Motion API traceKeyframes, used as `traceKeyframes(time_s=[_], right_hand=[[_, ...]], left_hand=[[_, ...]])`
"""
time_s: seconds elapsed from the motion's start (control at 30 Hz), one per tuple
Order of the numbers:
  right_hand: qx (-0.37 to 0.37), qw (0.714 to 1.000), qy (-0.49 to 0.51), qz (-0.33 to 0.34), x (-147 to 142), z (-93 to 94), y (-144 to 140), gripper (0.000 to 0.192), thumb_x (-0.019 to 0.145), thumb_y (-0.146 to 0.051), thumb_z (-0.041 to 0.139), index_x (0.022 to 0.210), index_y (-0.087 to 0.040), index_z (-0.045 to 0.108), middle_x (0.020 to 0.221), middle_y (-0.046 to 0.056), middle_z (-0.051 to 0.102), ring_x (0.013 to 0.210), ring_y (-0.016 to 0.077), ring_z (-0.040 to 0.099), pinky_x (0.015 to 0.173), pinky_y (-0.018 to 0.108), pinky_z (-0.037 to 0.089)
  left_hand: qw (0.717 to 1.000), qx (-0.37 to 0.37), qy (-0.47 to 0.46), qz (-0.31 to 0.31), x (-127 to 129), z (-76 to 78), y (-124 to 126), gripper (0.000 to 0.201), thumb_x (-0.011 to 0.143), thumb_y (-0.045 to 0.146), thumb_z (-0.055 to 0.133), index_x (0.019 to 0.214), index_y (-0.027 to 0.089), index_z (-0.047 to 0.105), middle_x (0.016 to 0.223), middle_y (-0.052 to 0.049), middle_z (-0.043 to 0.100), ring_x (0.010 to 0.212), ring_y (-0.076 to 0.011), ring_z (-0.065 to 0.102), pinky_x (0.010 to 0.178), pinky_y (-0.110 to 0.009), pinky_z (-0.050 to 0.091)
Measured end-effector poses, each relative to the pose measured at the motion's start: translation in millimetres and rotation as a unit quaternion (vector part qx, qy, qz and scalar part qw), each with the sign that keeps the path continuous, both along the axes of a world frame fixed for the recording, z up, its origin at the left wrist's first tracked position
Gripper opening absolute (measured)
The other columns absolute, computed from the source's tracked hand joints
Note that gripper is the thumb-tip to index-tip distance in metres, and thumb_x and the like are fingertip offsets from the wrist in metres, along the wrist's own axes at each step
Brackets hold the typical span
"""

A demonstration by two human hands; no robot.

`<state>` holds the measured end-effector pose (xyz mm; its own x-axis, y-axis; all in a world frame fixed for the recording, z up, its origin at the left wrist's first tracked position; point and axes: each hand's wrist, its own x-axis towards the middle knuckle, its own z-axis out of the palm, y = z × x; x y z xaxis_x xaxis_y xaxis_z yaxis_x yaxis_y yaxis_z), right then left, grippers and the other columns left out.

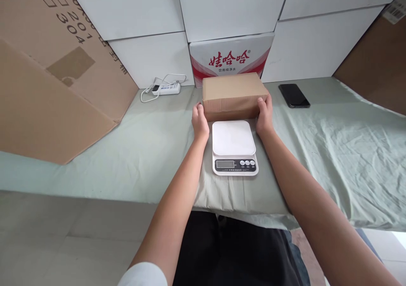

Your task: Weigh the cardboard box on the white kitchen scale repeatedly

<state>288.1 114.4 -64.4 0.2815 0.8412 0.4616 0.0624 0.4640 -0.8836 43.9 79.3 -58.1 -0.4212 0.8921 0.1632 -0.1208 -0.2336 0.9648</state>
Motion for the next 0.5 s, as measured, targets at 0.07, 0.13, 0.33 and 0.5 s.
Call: traceKeyframes(time_s=[0.07,0.13,0.33,0.5], right_hand=[[0.000,1.000,0.001,-0.006,-2.2,2.6,-2.0,0.079,0.080,-0.086,0.066,0.135,-0.030,0.065,0.152,0.011,0.071,0.157,0.0389,0.058,0.140,0.066,0.040],[-0.002,1.000,0.009,-0.009,-5.1,6.2,-5.2,0.074,0.080,-0.086,0.067,0.127,-0.029,0.067,0.145,0.011,0.075,0.151,0.0391,0.062,0.138,0.065,0.043],[-0.010,1.000,0.022,-0.018,-12.5,16.8,-17.3,0.064,0.081,-0.082,0.067,0.116,-0.028,0.069,0.137,0.009,0.080,0.139,0.0365,0.068,0.136,0.062,0.045],[-0.011,1.000,0.007,-0.024,-13.5,19.0,-20.2,0.060,0.087,-0.079,0.064,0.117,-0.028,0.068,0.137,0.010,0.079,0.139,0.0360,0.069,0.134,0.059,0.047]], left_hand=[[1.000,-0.003,0.003,0.002,0.6,0.6,0.2,0.053,0.111,0.065,0.050,0.137,0.023,0.067,0.148,-0.014,0.075,0.147,-0.0311,0.069,0.127,-0.047,0.053],[1.000,-0.004,0.005,0.006,1.2,1.1,-0.1,0.051,0.111,0.064,0.051,0.135,0.023,0.067,0.145,-0.014,0.076,0.145,-0.0319,0.069,0.126,-0.049,0.052],[1.000,0.003,0.010,0.003,2.9,3.8,-4.7,0.053,0.109,0.072,0.051,0.125,0.025,0.070,0.138,-0.013,0.079,0.138,-0.0324,0.072,0.120,-0.047,0.055],[1.000,0.001,0.024,-0.002,4.4,8.3,-9.0,0.054,0.109,0.073,0.049,0.123,0.025,0.071,0.138,-0.014,0.080,0.137,-0.0334,0.072,0.118,-0.047,0.056]])
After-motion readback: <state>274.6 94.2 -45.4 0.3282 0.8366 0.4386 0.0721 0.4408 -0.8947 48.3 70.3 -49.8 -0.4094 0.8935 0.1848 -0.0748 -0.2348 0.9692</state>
